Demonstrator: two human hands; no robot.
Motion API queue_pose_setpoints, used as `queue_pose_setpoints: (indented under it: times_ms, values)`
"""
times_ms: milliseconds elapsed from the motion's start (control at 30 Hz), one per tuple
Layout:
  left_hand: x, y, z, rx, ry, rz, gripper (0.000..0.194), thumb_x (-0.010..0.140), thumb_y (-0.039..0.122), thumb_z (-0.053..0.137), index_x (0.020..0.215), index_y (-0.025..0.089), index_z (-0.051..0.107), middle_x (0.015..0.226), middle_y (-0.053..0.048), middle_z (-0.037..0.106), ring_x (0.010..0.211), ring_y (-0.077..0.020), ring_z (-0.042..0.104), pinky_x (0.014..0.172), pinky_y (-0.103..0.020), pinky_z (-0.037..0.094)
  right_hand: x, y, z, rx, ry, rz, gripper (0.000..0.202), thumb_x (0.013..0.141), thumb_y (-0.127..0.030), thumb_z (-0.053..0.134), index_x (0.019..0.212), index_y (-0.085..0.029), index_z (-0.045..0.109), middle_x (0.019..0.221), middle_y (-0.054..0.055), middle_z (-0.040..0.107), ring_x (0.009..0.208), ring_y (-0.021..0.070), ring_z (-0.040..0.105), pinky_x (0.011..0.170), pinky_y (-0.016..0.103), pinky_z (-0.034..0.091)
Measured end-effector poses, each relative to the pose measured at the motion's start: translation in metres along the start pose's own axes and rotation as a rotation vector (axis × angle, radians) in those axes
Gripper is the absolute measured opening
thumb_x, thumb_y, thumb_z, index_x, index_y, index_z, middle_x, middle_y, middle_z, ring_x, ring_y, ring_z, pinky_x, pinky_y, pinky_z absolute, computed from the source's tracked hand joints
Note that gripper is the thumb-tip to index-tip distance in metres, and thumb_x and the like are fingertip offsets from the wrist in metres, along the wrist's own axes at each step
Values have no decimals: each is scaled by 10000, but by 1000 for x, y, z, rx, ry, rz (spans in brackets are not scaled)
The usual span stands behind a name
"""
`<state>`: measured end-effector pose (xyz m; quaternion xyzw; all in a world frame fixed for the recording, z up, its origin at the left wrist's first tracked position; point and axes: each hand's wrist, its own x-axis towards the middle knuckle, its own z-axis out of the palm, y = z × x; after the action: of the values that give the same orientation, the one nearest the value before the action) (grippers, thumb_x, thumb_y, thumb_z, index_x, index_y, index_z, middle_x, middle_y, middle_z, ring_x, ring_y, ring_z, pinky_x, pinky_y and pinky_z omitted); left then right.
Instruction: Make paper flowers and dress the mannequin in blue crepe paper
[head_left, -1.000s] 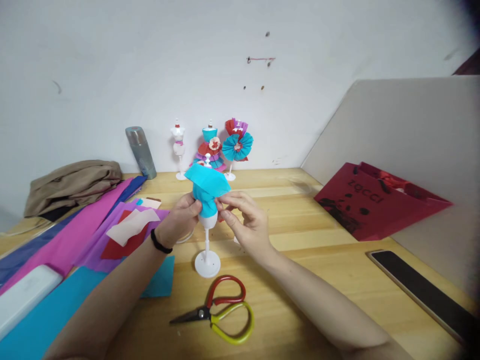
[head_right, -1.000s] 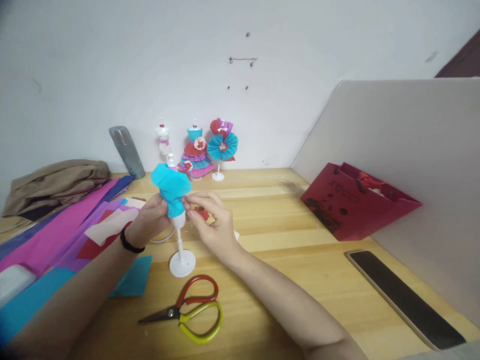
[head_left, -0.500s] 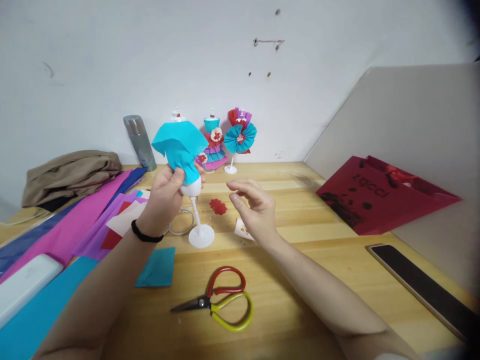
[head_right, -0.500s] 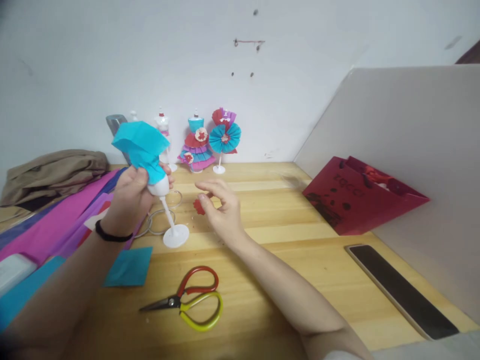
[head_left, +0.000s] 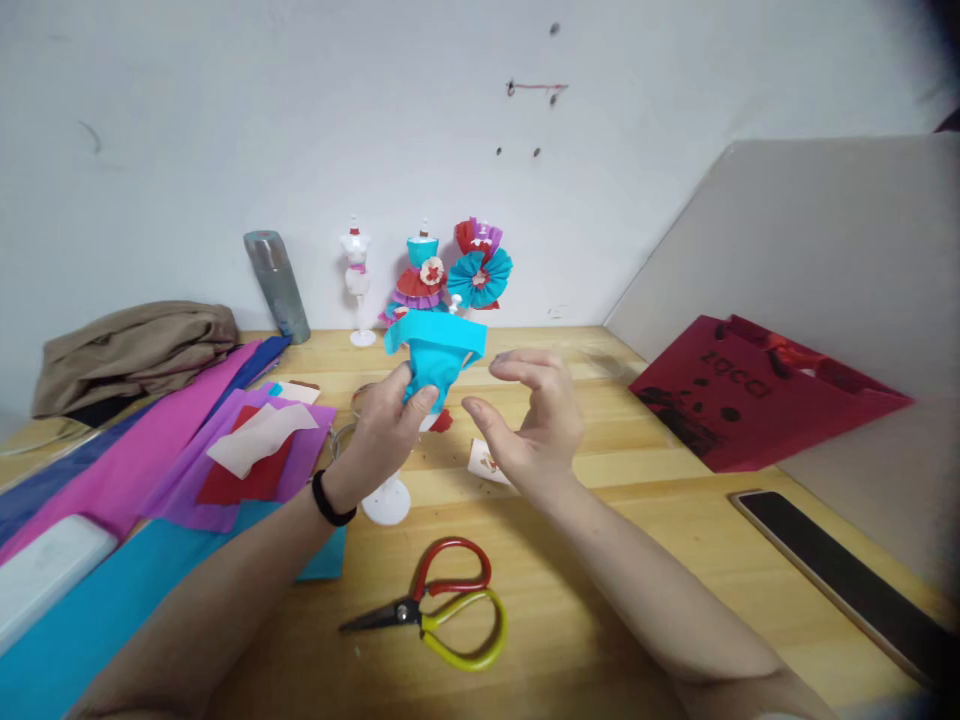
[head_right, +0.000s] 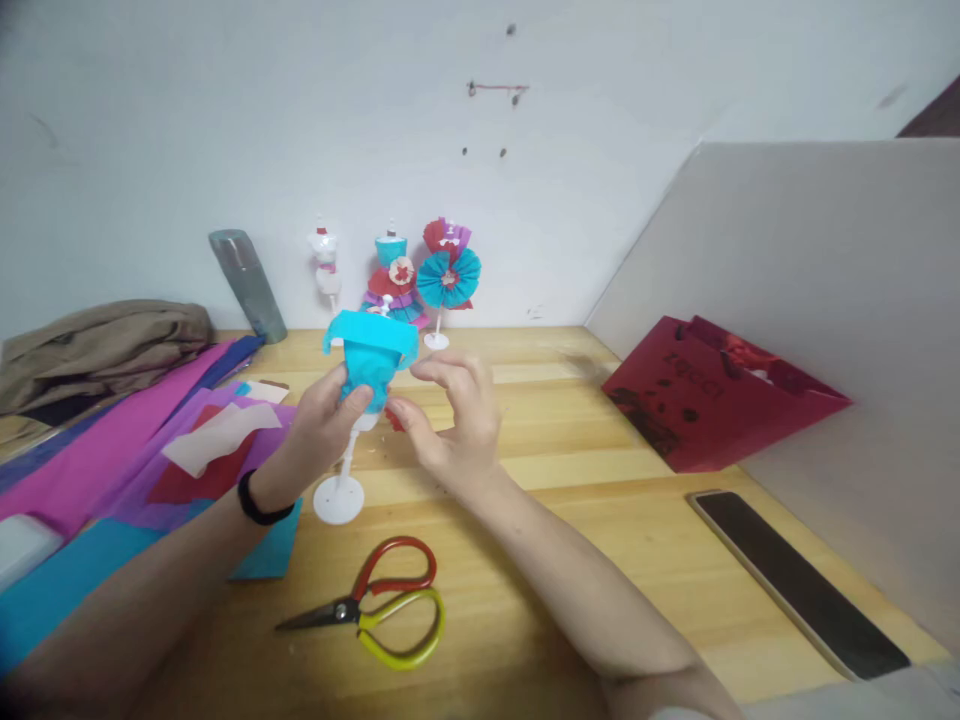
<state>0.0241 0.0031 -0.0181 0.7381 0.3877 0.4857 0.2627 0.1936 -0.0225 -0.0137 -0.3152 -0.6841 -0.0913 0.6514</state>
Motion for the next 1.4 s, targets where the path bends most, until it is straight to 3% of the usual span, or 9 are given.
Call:
queue_pose_setpoints:
  times_ms: [100,200,533,767,900,1067,1267,1400]
  values:
    - [-4,6,0,278,30,130,238,947,370,459,770,214,494,688,-7,566,639,-181,529,617,-308,378,6,-1,-5,-111,60,-134,359,815,-221,742,1137,-257,590,1039,85,622,965,265,631,826,462,547]
    - [-6,9,0,415,13,237,212,957,329,420,793,218,493,760,-39,610,707,-207,579,643,-316,416,10,-3,-7,-178,66,-206,374,816,-185,732,1147,-267,579,1081,100,607,1006,274,626,861,476,553]
    - [-10,14,3,467,-24,296,203,967,294,411,784,225,462,760,-44,617,700,-209,585,620,-315,433,9,-2,-9,-202,73,-271,223,820,-42,629,915,-241,595,1045,67,633,997,260,645,833,457,546]
    - [-6,13,1,309,-10,137,225,942,372,424,806,219,517,746,-32,621,694,-209,579,643,-330,422,7,-3,-7,-208,53,-293,286,820,-63,627,1019,-265,590,1087,70,647,1001,257,660,822,445,556]
    - [-3,13,0,94,-30,-9,248,909,420,473,824,206,563,675,4,583,627,-176,525,614,-316,394,8,0,-8,-235,77,-264,350,845,-110,619,1135,-300,565,1131,70,649,1012,251,666,837,456,557]
    - [1,9,0,-196,-65,-118,243,881,428,548,845,190,583,770,-19,627,709,-170,557,679,-306,463,6,0,-4,-142,41,-217,332,845,-95,613,1134,-255,585,1107,99,662,1018,256,661,832,449,550]
    - [2,6,2,-361,-37,-183,226,869,413,592,861,187,586,779,-17,593,742,-172,557,760,-322,491,-4,0,6,36,-125,76,123,883,-158,602,987,-223,606,926,57,686,877,220,658,777,398,534]
    - [2,6,2,-431,-35,-179,226,877,420,599,889,195,610,800,-15,613,756,-177,551,751,-310,474,-10,2,10,79,-209,210,85,883,-205,628,966,-223,618,932,50,712,881,217,658,776,383,529]
